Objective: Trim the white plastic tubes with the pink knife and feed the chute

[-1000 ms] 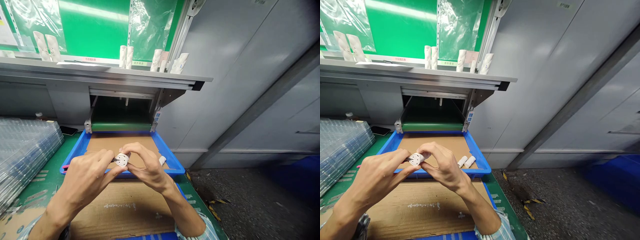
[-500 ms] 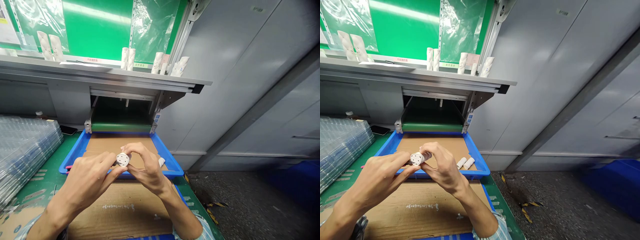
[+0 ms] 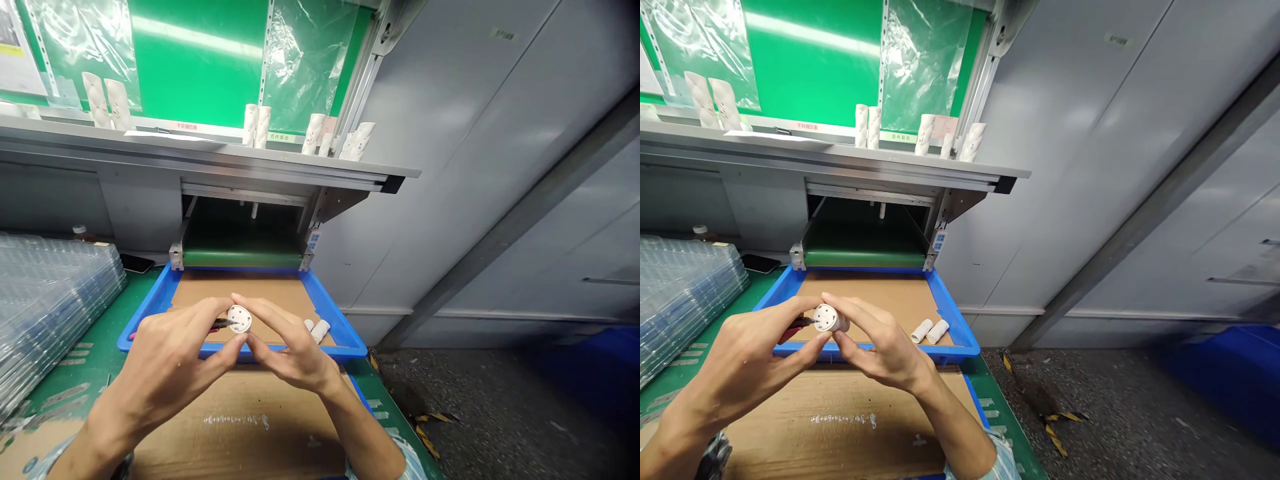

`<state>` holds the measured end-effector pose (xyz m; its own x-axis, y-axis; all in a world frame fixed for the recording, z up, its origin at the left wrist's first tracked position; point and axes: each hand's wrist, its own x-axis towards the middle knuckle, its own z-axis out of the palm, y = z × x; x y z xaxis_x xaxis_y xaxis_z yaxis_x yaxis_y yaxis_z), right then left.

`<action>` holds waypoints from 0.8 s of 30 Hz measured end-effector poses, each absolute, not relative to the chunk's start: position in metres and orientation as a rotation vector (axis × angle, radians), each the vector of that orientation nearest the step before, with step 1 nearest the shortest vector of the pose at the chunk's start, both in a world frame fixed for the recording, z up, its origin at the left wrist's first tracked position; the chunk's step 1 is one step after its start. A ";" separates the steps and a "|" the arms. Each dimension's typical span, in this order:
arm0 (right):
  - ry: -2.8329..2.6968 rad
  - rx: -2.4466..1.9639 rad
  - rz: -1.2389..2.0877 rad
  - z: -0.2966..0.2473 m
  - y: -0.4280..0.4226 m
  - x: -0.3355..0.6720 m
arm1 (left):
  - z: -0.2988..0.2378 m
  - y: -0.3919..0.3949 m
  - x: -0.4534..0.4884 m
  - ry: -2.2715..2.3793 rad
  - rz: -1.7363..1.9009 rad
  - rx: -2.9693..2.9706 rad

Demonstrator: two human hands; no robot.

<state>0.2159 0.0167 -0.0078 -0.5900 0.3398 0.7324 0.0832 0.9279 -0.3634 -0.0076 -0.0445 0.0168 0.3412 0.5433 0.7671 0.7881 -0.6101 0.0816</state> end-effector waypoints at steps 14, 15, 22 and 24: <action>-2.107 -0.292 0.255 -0.005 0.019 0.217 | 0.013 -0.043 -0.008 -1.222 -0.920 -2.162; -2.102 -0.291 0.245 -0.005 0.020 0.217 | 0.012 -0.043 -0.008 -1.216 -0.903 -2.159; -2.066 -0.317 0.216 -0.004 0.019 0.217 | 0.014 -0.045 -0.008 -1.218 -0.893 -2.172; -2.073 -0.321 0.199 -0.004 0.018 0.217 | 0.014 -0.045 -0.008 -1.210 -0.911 -2.186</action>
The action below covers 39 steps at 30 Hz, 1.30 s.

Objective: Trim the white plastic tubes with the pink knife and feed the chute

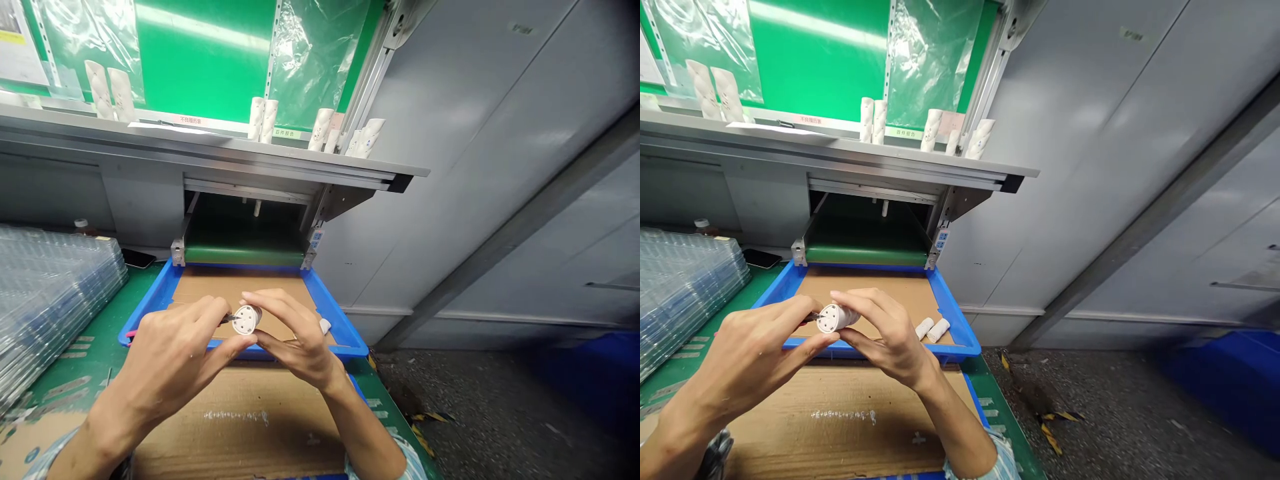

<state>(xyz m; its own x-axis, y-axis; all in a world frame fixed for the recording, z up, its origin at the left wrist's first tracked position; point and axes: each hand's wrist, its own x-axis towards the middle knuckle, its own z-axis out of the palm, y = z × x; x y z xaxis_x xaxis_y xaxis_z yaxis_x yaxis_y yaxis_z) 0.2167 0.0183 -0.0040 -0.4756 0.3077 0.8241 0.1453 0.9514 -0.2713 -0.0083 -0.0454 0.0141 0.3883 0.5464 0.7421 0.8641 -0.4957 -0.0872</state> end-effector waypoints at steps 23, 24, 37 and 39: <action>-2.064 -0.283 0.182 -0.005 0.018 0.218 | 0.012 -0.046 -0.010 -1.238 -0.847 -2.164; -2.060 -0.278 0.184 -0.005 0.018 0.218 | 0.012 -0.046 -0.009 -1.240 -0.853 -2.156; -2.000 -0.316 0.143 -0.012 0.018 0.212 | 0.014 -0.047 -0.005 -1.234 -0.872 -2.179; -1.989 -0.326 0.130 -0.012 0.017 0.212 | 0.015 -0.047 -0.005 -1.223 -0.864 -2.185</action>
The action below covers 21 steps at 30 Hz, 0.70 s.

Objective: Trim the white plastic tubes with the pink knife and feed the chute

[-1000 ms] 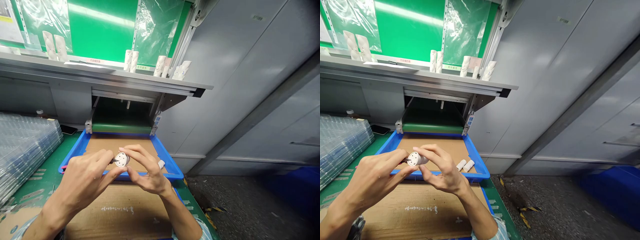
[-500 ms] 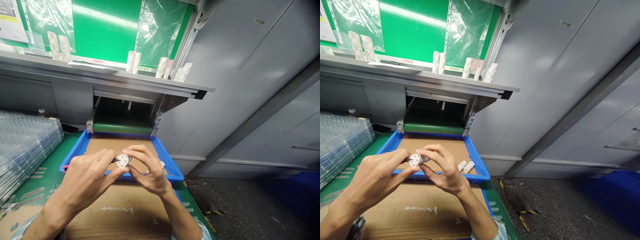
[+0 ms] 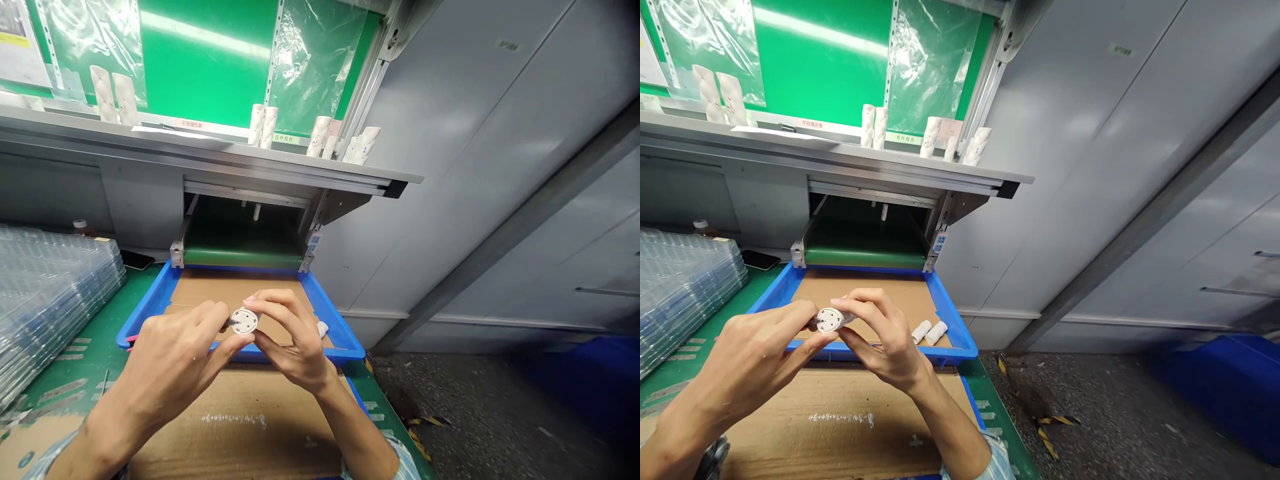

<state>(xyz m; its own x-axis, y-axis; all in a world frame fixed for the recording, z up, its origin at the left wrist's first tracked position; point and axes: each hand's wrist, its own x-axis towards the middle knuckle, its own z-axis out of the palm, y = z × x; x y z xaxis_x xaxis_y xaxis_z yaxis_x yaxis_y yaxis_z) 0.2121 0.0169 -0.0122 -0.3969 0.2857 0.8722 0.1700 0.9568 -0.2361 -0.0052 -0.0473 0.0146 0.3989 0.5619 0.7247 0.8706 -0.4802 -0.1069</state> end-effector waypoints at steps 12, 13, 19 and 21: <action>-1.942 -0.318 0.112 -0.016 0.019 0.210 | 0.013 -0.046 -0.003 -1.261 -0.875 -2.224; -1.939 -0.323 0.121 -0.017 0.019 0.210 | 0.013 -0.046 -0.002 -1.254 -0.884 -2.235; -1.967 -0.245 0.324 -0.015 0.017 0.208 | 0.014 -0.044 -0.002 -1.195 -1.001 -2.246; -1.948 -0.247 0.377 -0.015 0.017 0.207 | 0.017 -0.044 -0.004 -1.156 -1.067 -2.276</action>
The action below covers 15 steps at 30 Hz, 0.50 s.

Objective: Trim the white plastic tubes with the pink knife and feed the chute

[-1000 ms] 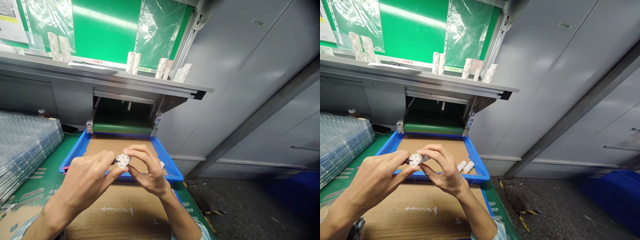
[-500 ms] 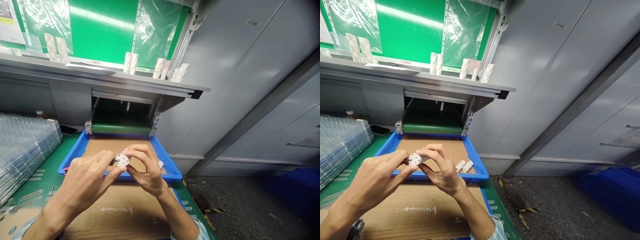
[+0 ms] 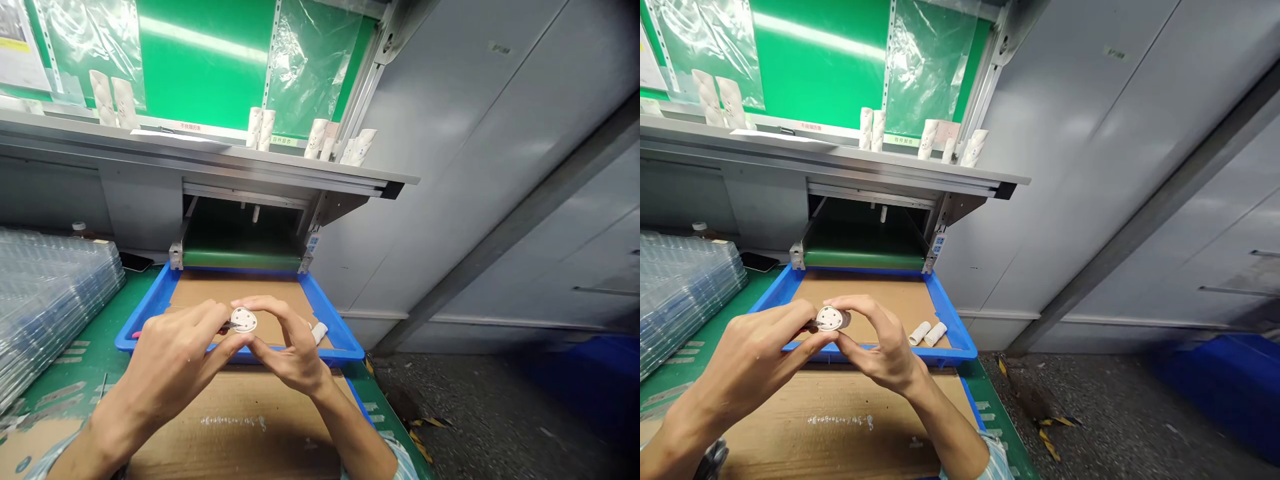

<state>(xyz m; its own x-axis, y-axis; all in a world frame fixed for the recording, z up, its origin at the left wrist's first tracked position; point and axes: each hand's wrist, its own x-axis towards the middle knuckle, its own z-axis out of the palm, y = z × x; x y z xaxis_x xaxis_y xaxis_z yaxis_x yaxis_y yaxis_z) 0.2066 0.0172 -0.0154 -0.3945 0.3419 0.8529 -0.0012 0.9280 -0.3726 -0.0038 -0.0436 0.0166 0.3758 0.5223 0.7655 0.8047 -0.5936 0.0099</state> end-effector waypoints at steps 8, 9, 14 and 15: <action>-1.852 -0.298 0.256 -0.016 0.020 0.206 | 0.021 -0.044 -0.010 -1.087 -1.096 -2.213; -1.854 -0.301 0.241 -0.016 0.019 0.206 | 0.020 -0.045 -0.010 -1.089 -1.081 -2.207; -1.863 -0.311 0.193 -0.013 0.017 0.206 | 0.018 -0.044 -0.009 -1.054 -1.122 -2.239; -1.866 -0.310 0.189 -0.013 0.017 0.206 | 0.018 -0.044 -0.009 -1.044 -1.136 -2.257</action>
<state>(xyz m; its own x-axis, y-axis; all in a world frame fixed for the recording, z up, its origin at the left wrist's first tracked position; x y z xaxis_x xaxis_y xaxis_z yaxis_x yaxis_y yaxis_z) 0.2059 0.0175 -0.0128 -0.2892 0.3062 0.9070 0.1180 0.9516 -0.2837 -0.0093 -0.0444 0.0181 0.3890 0.4403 0.8092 0.7695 -0.6382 -0.0227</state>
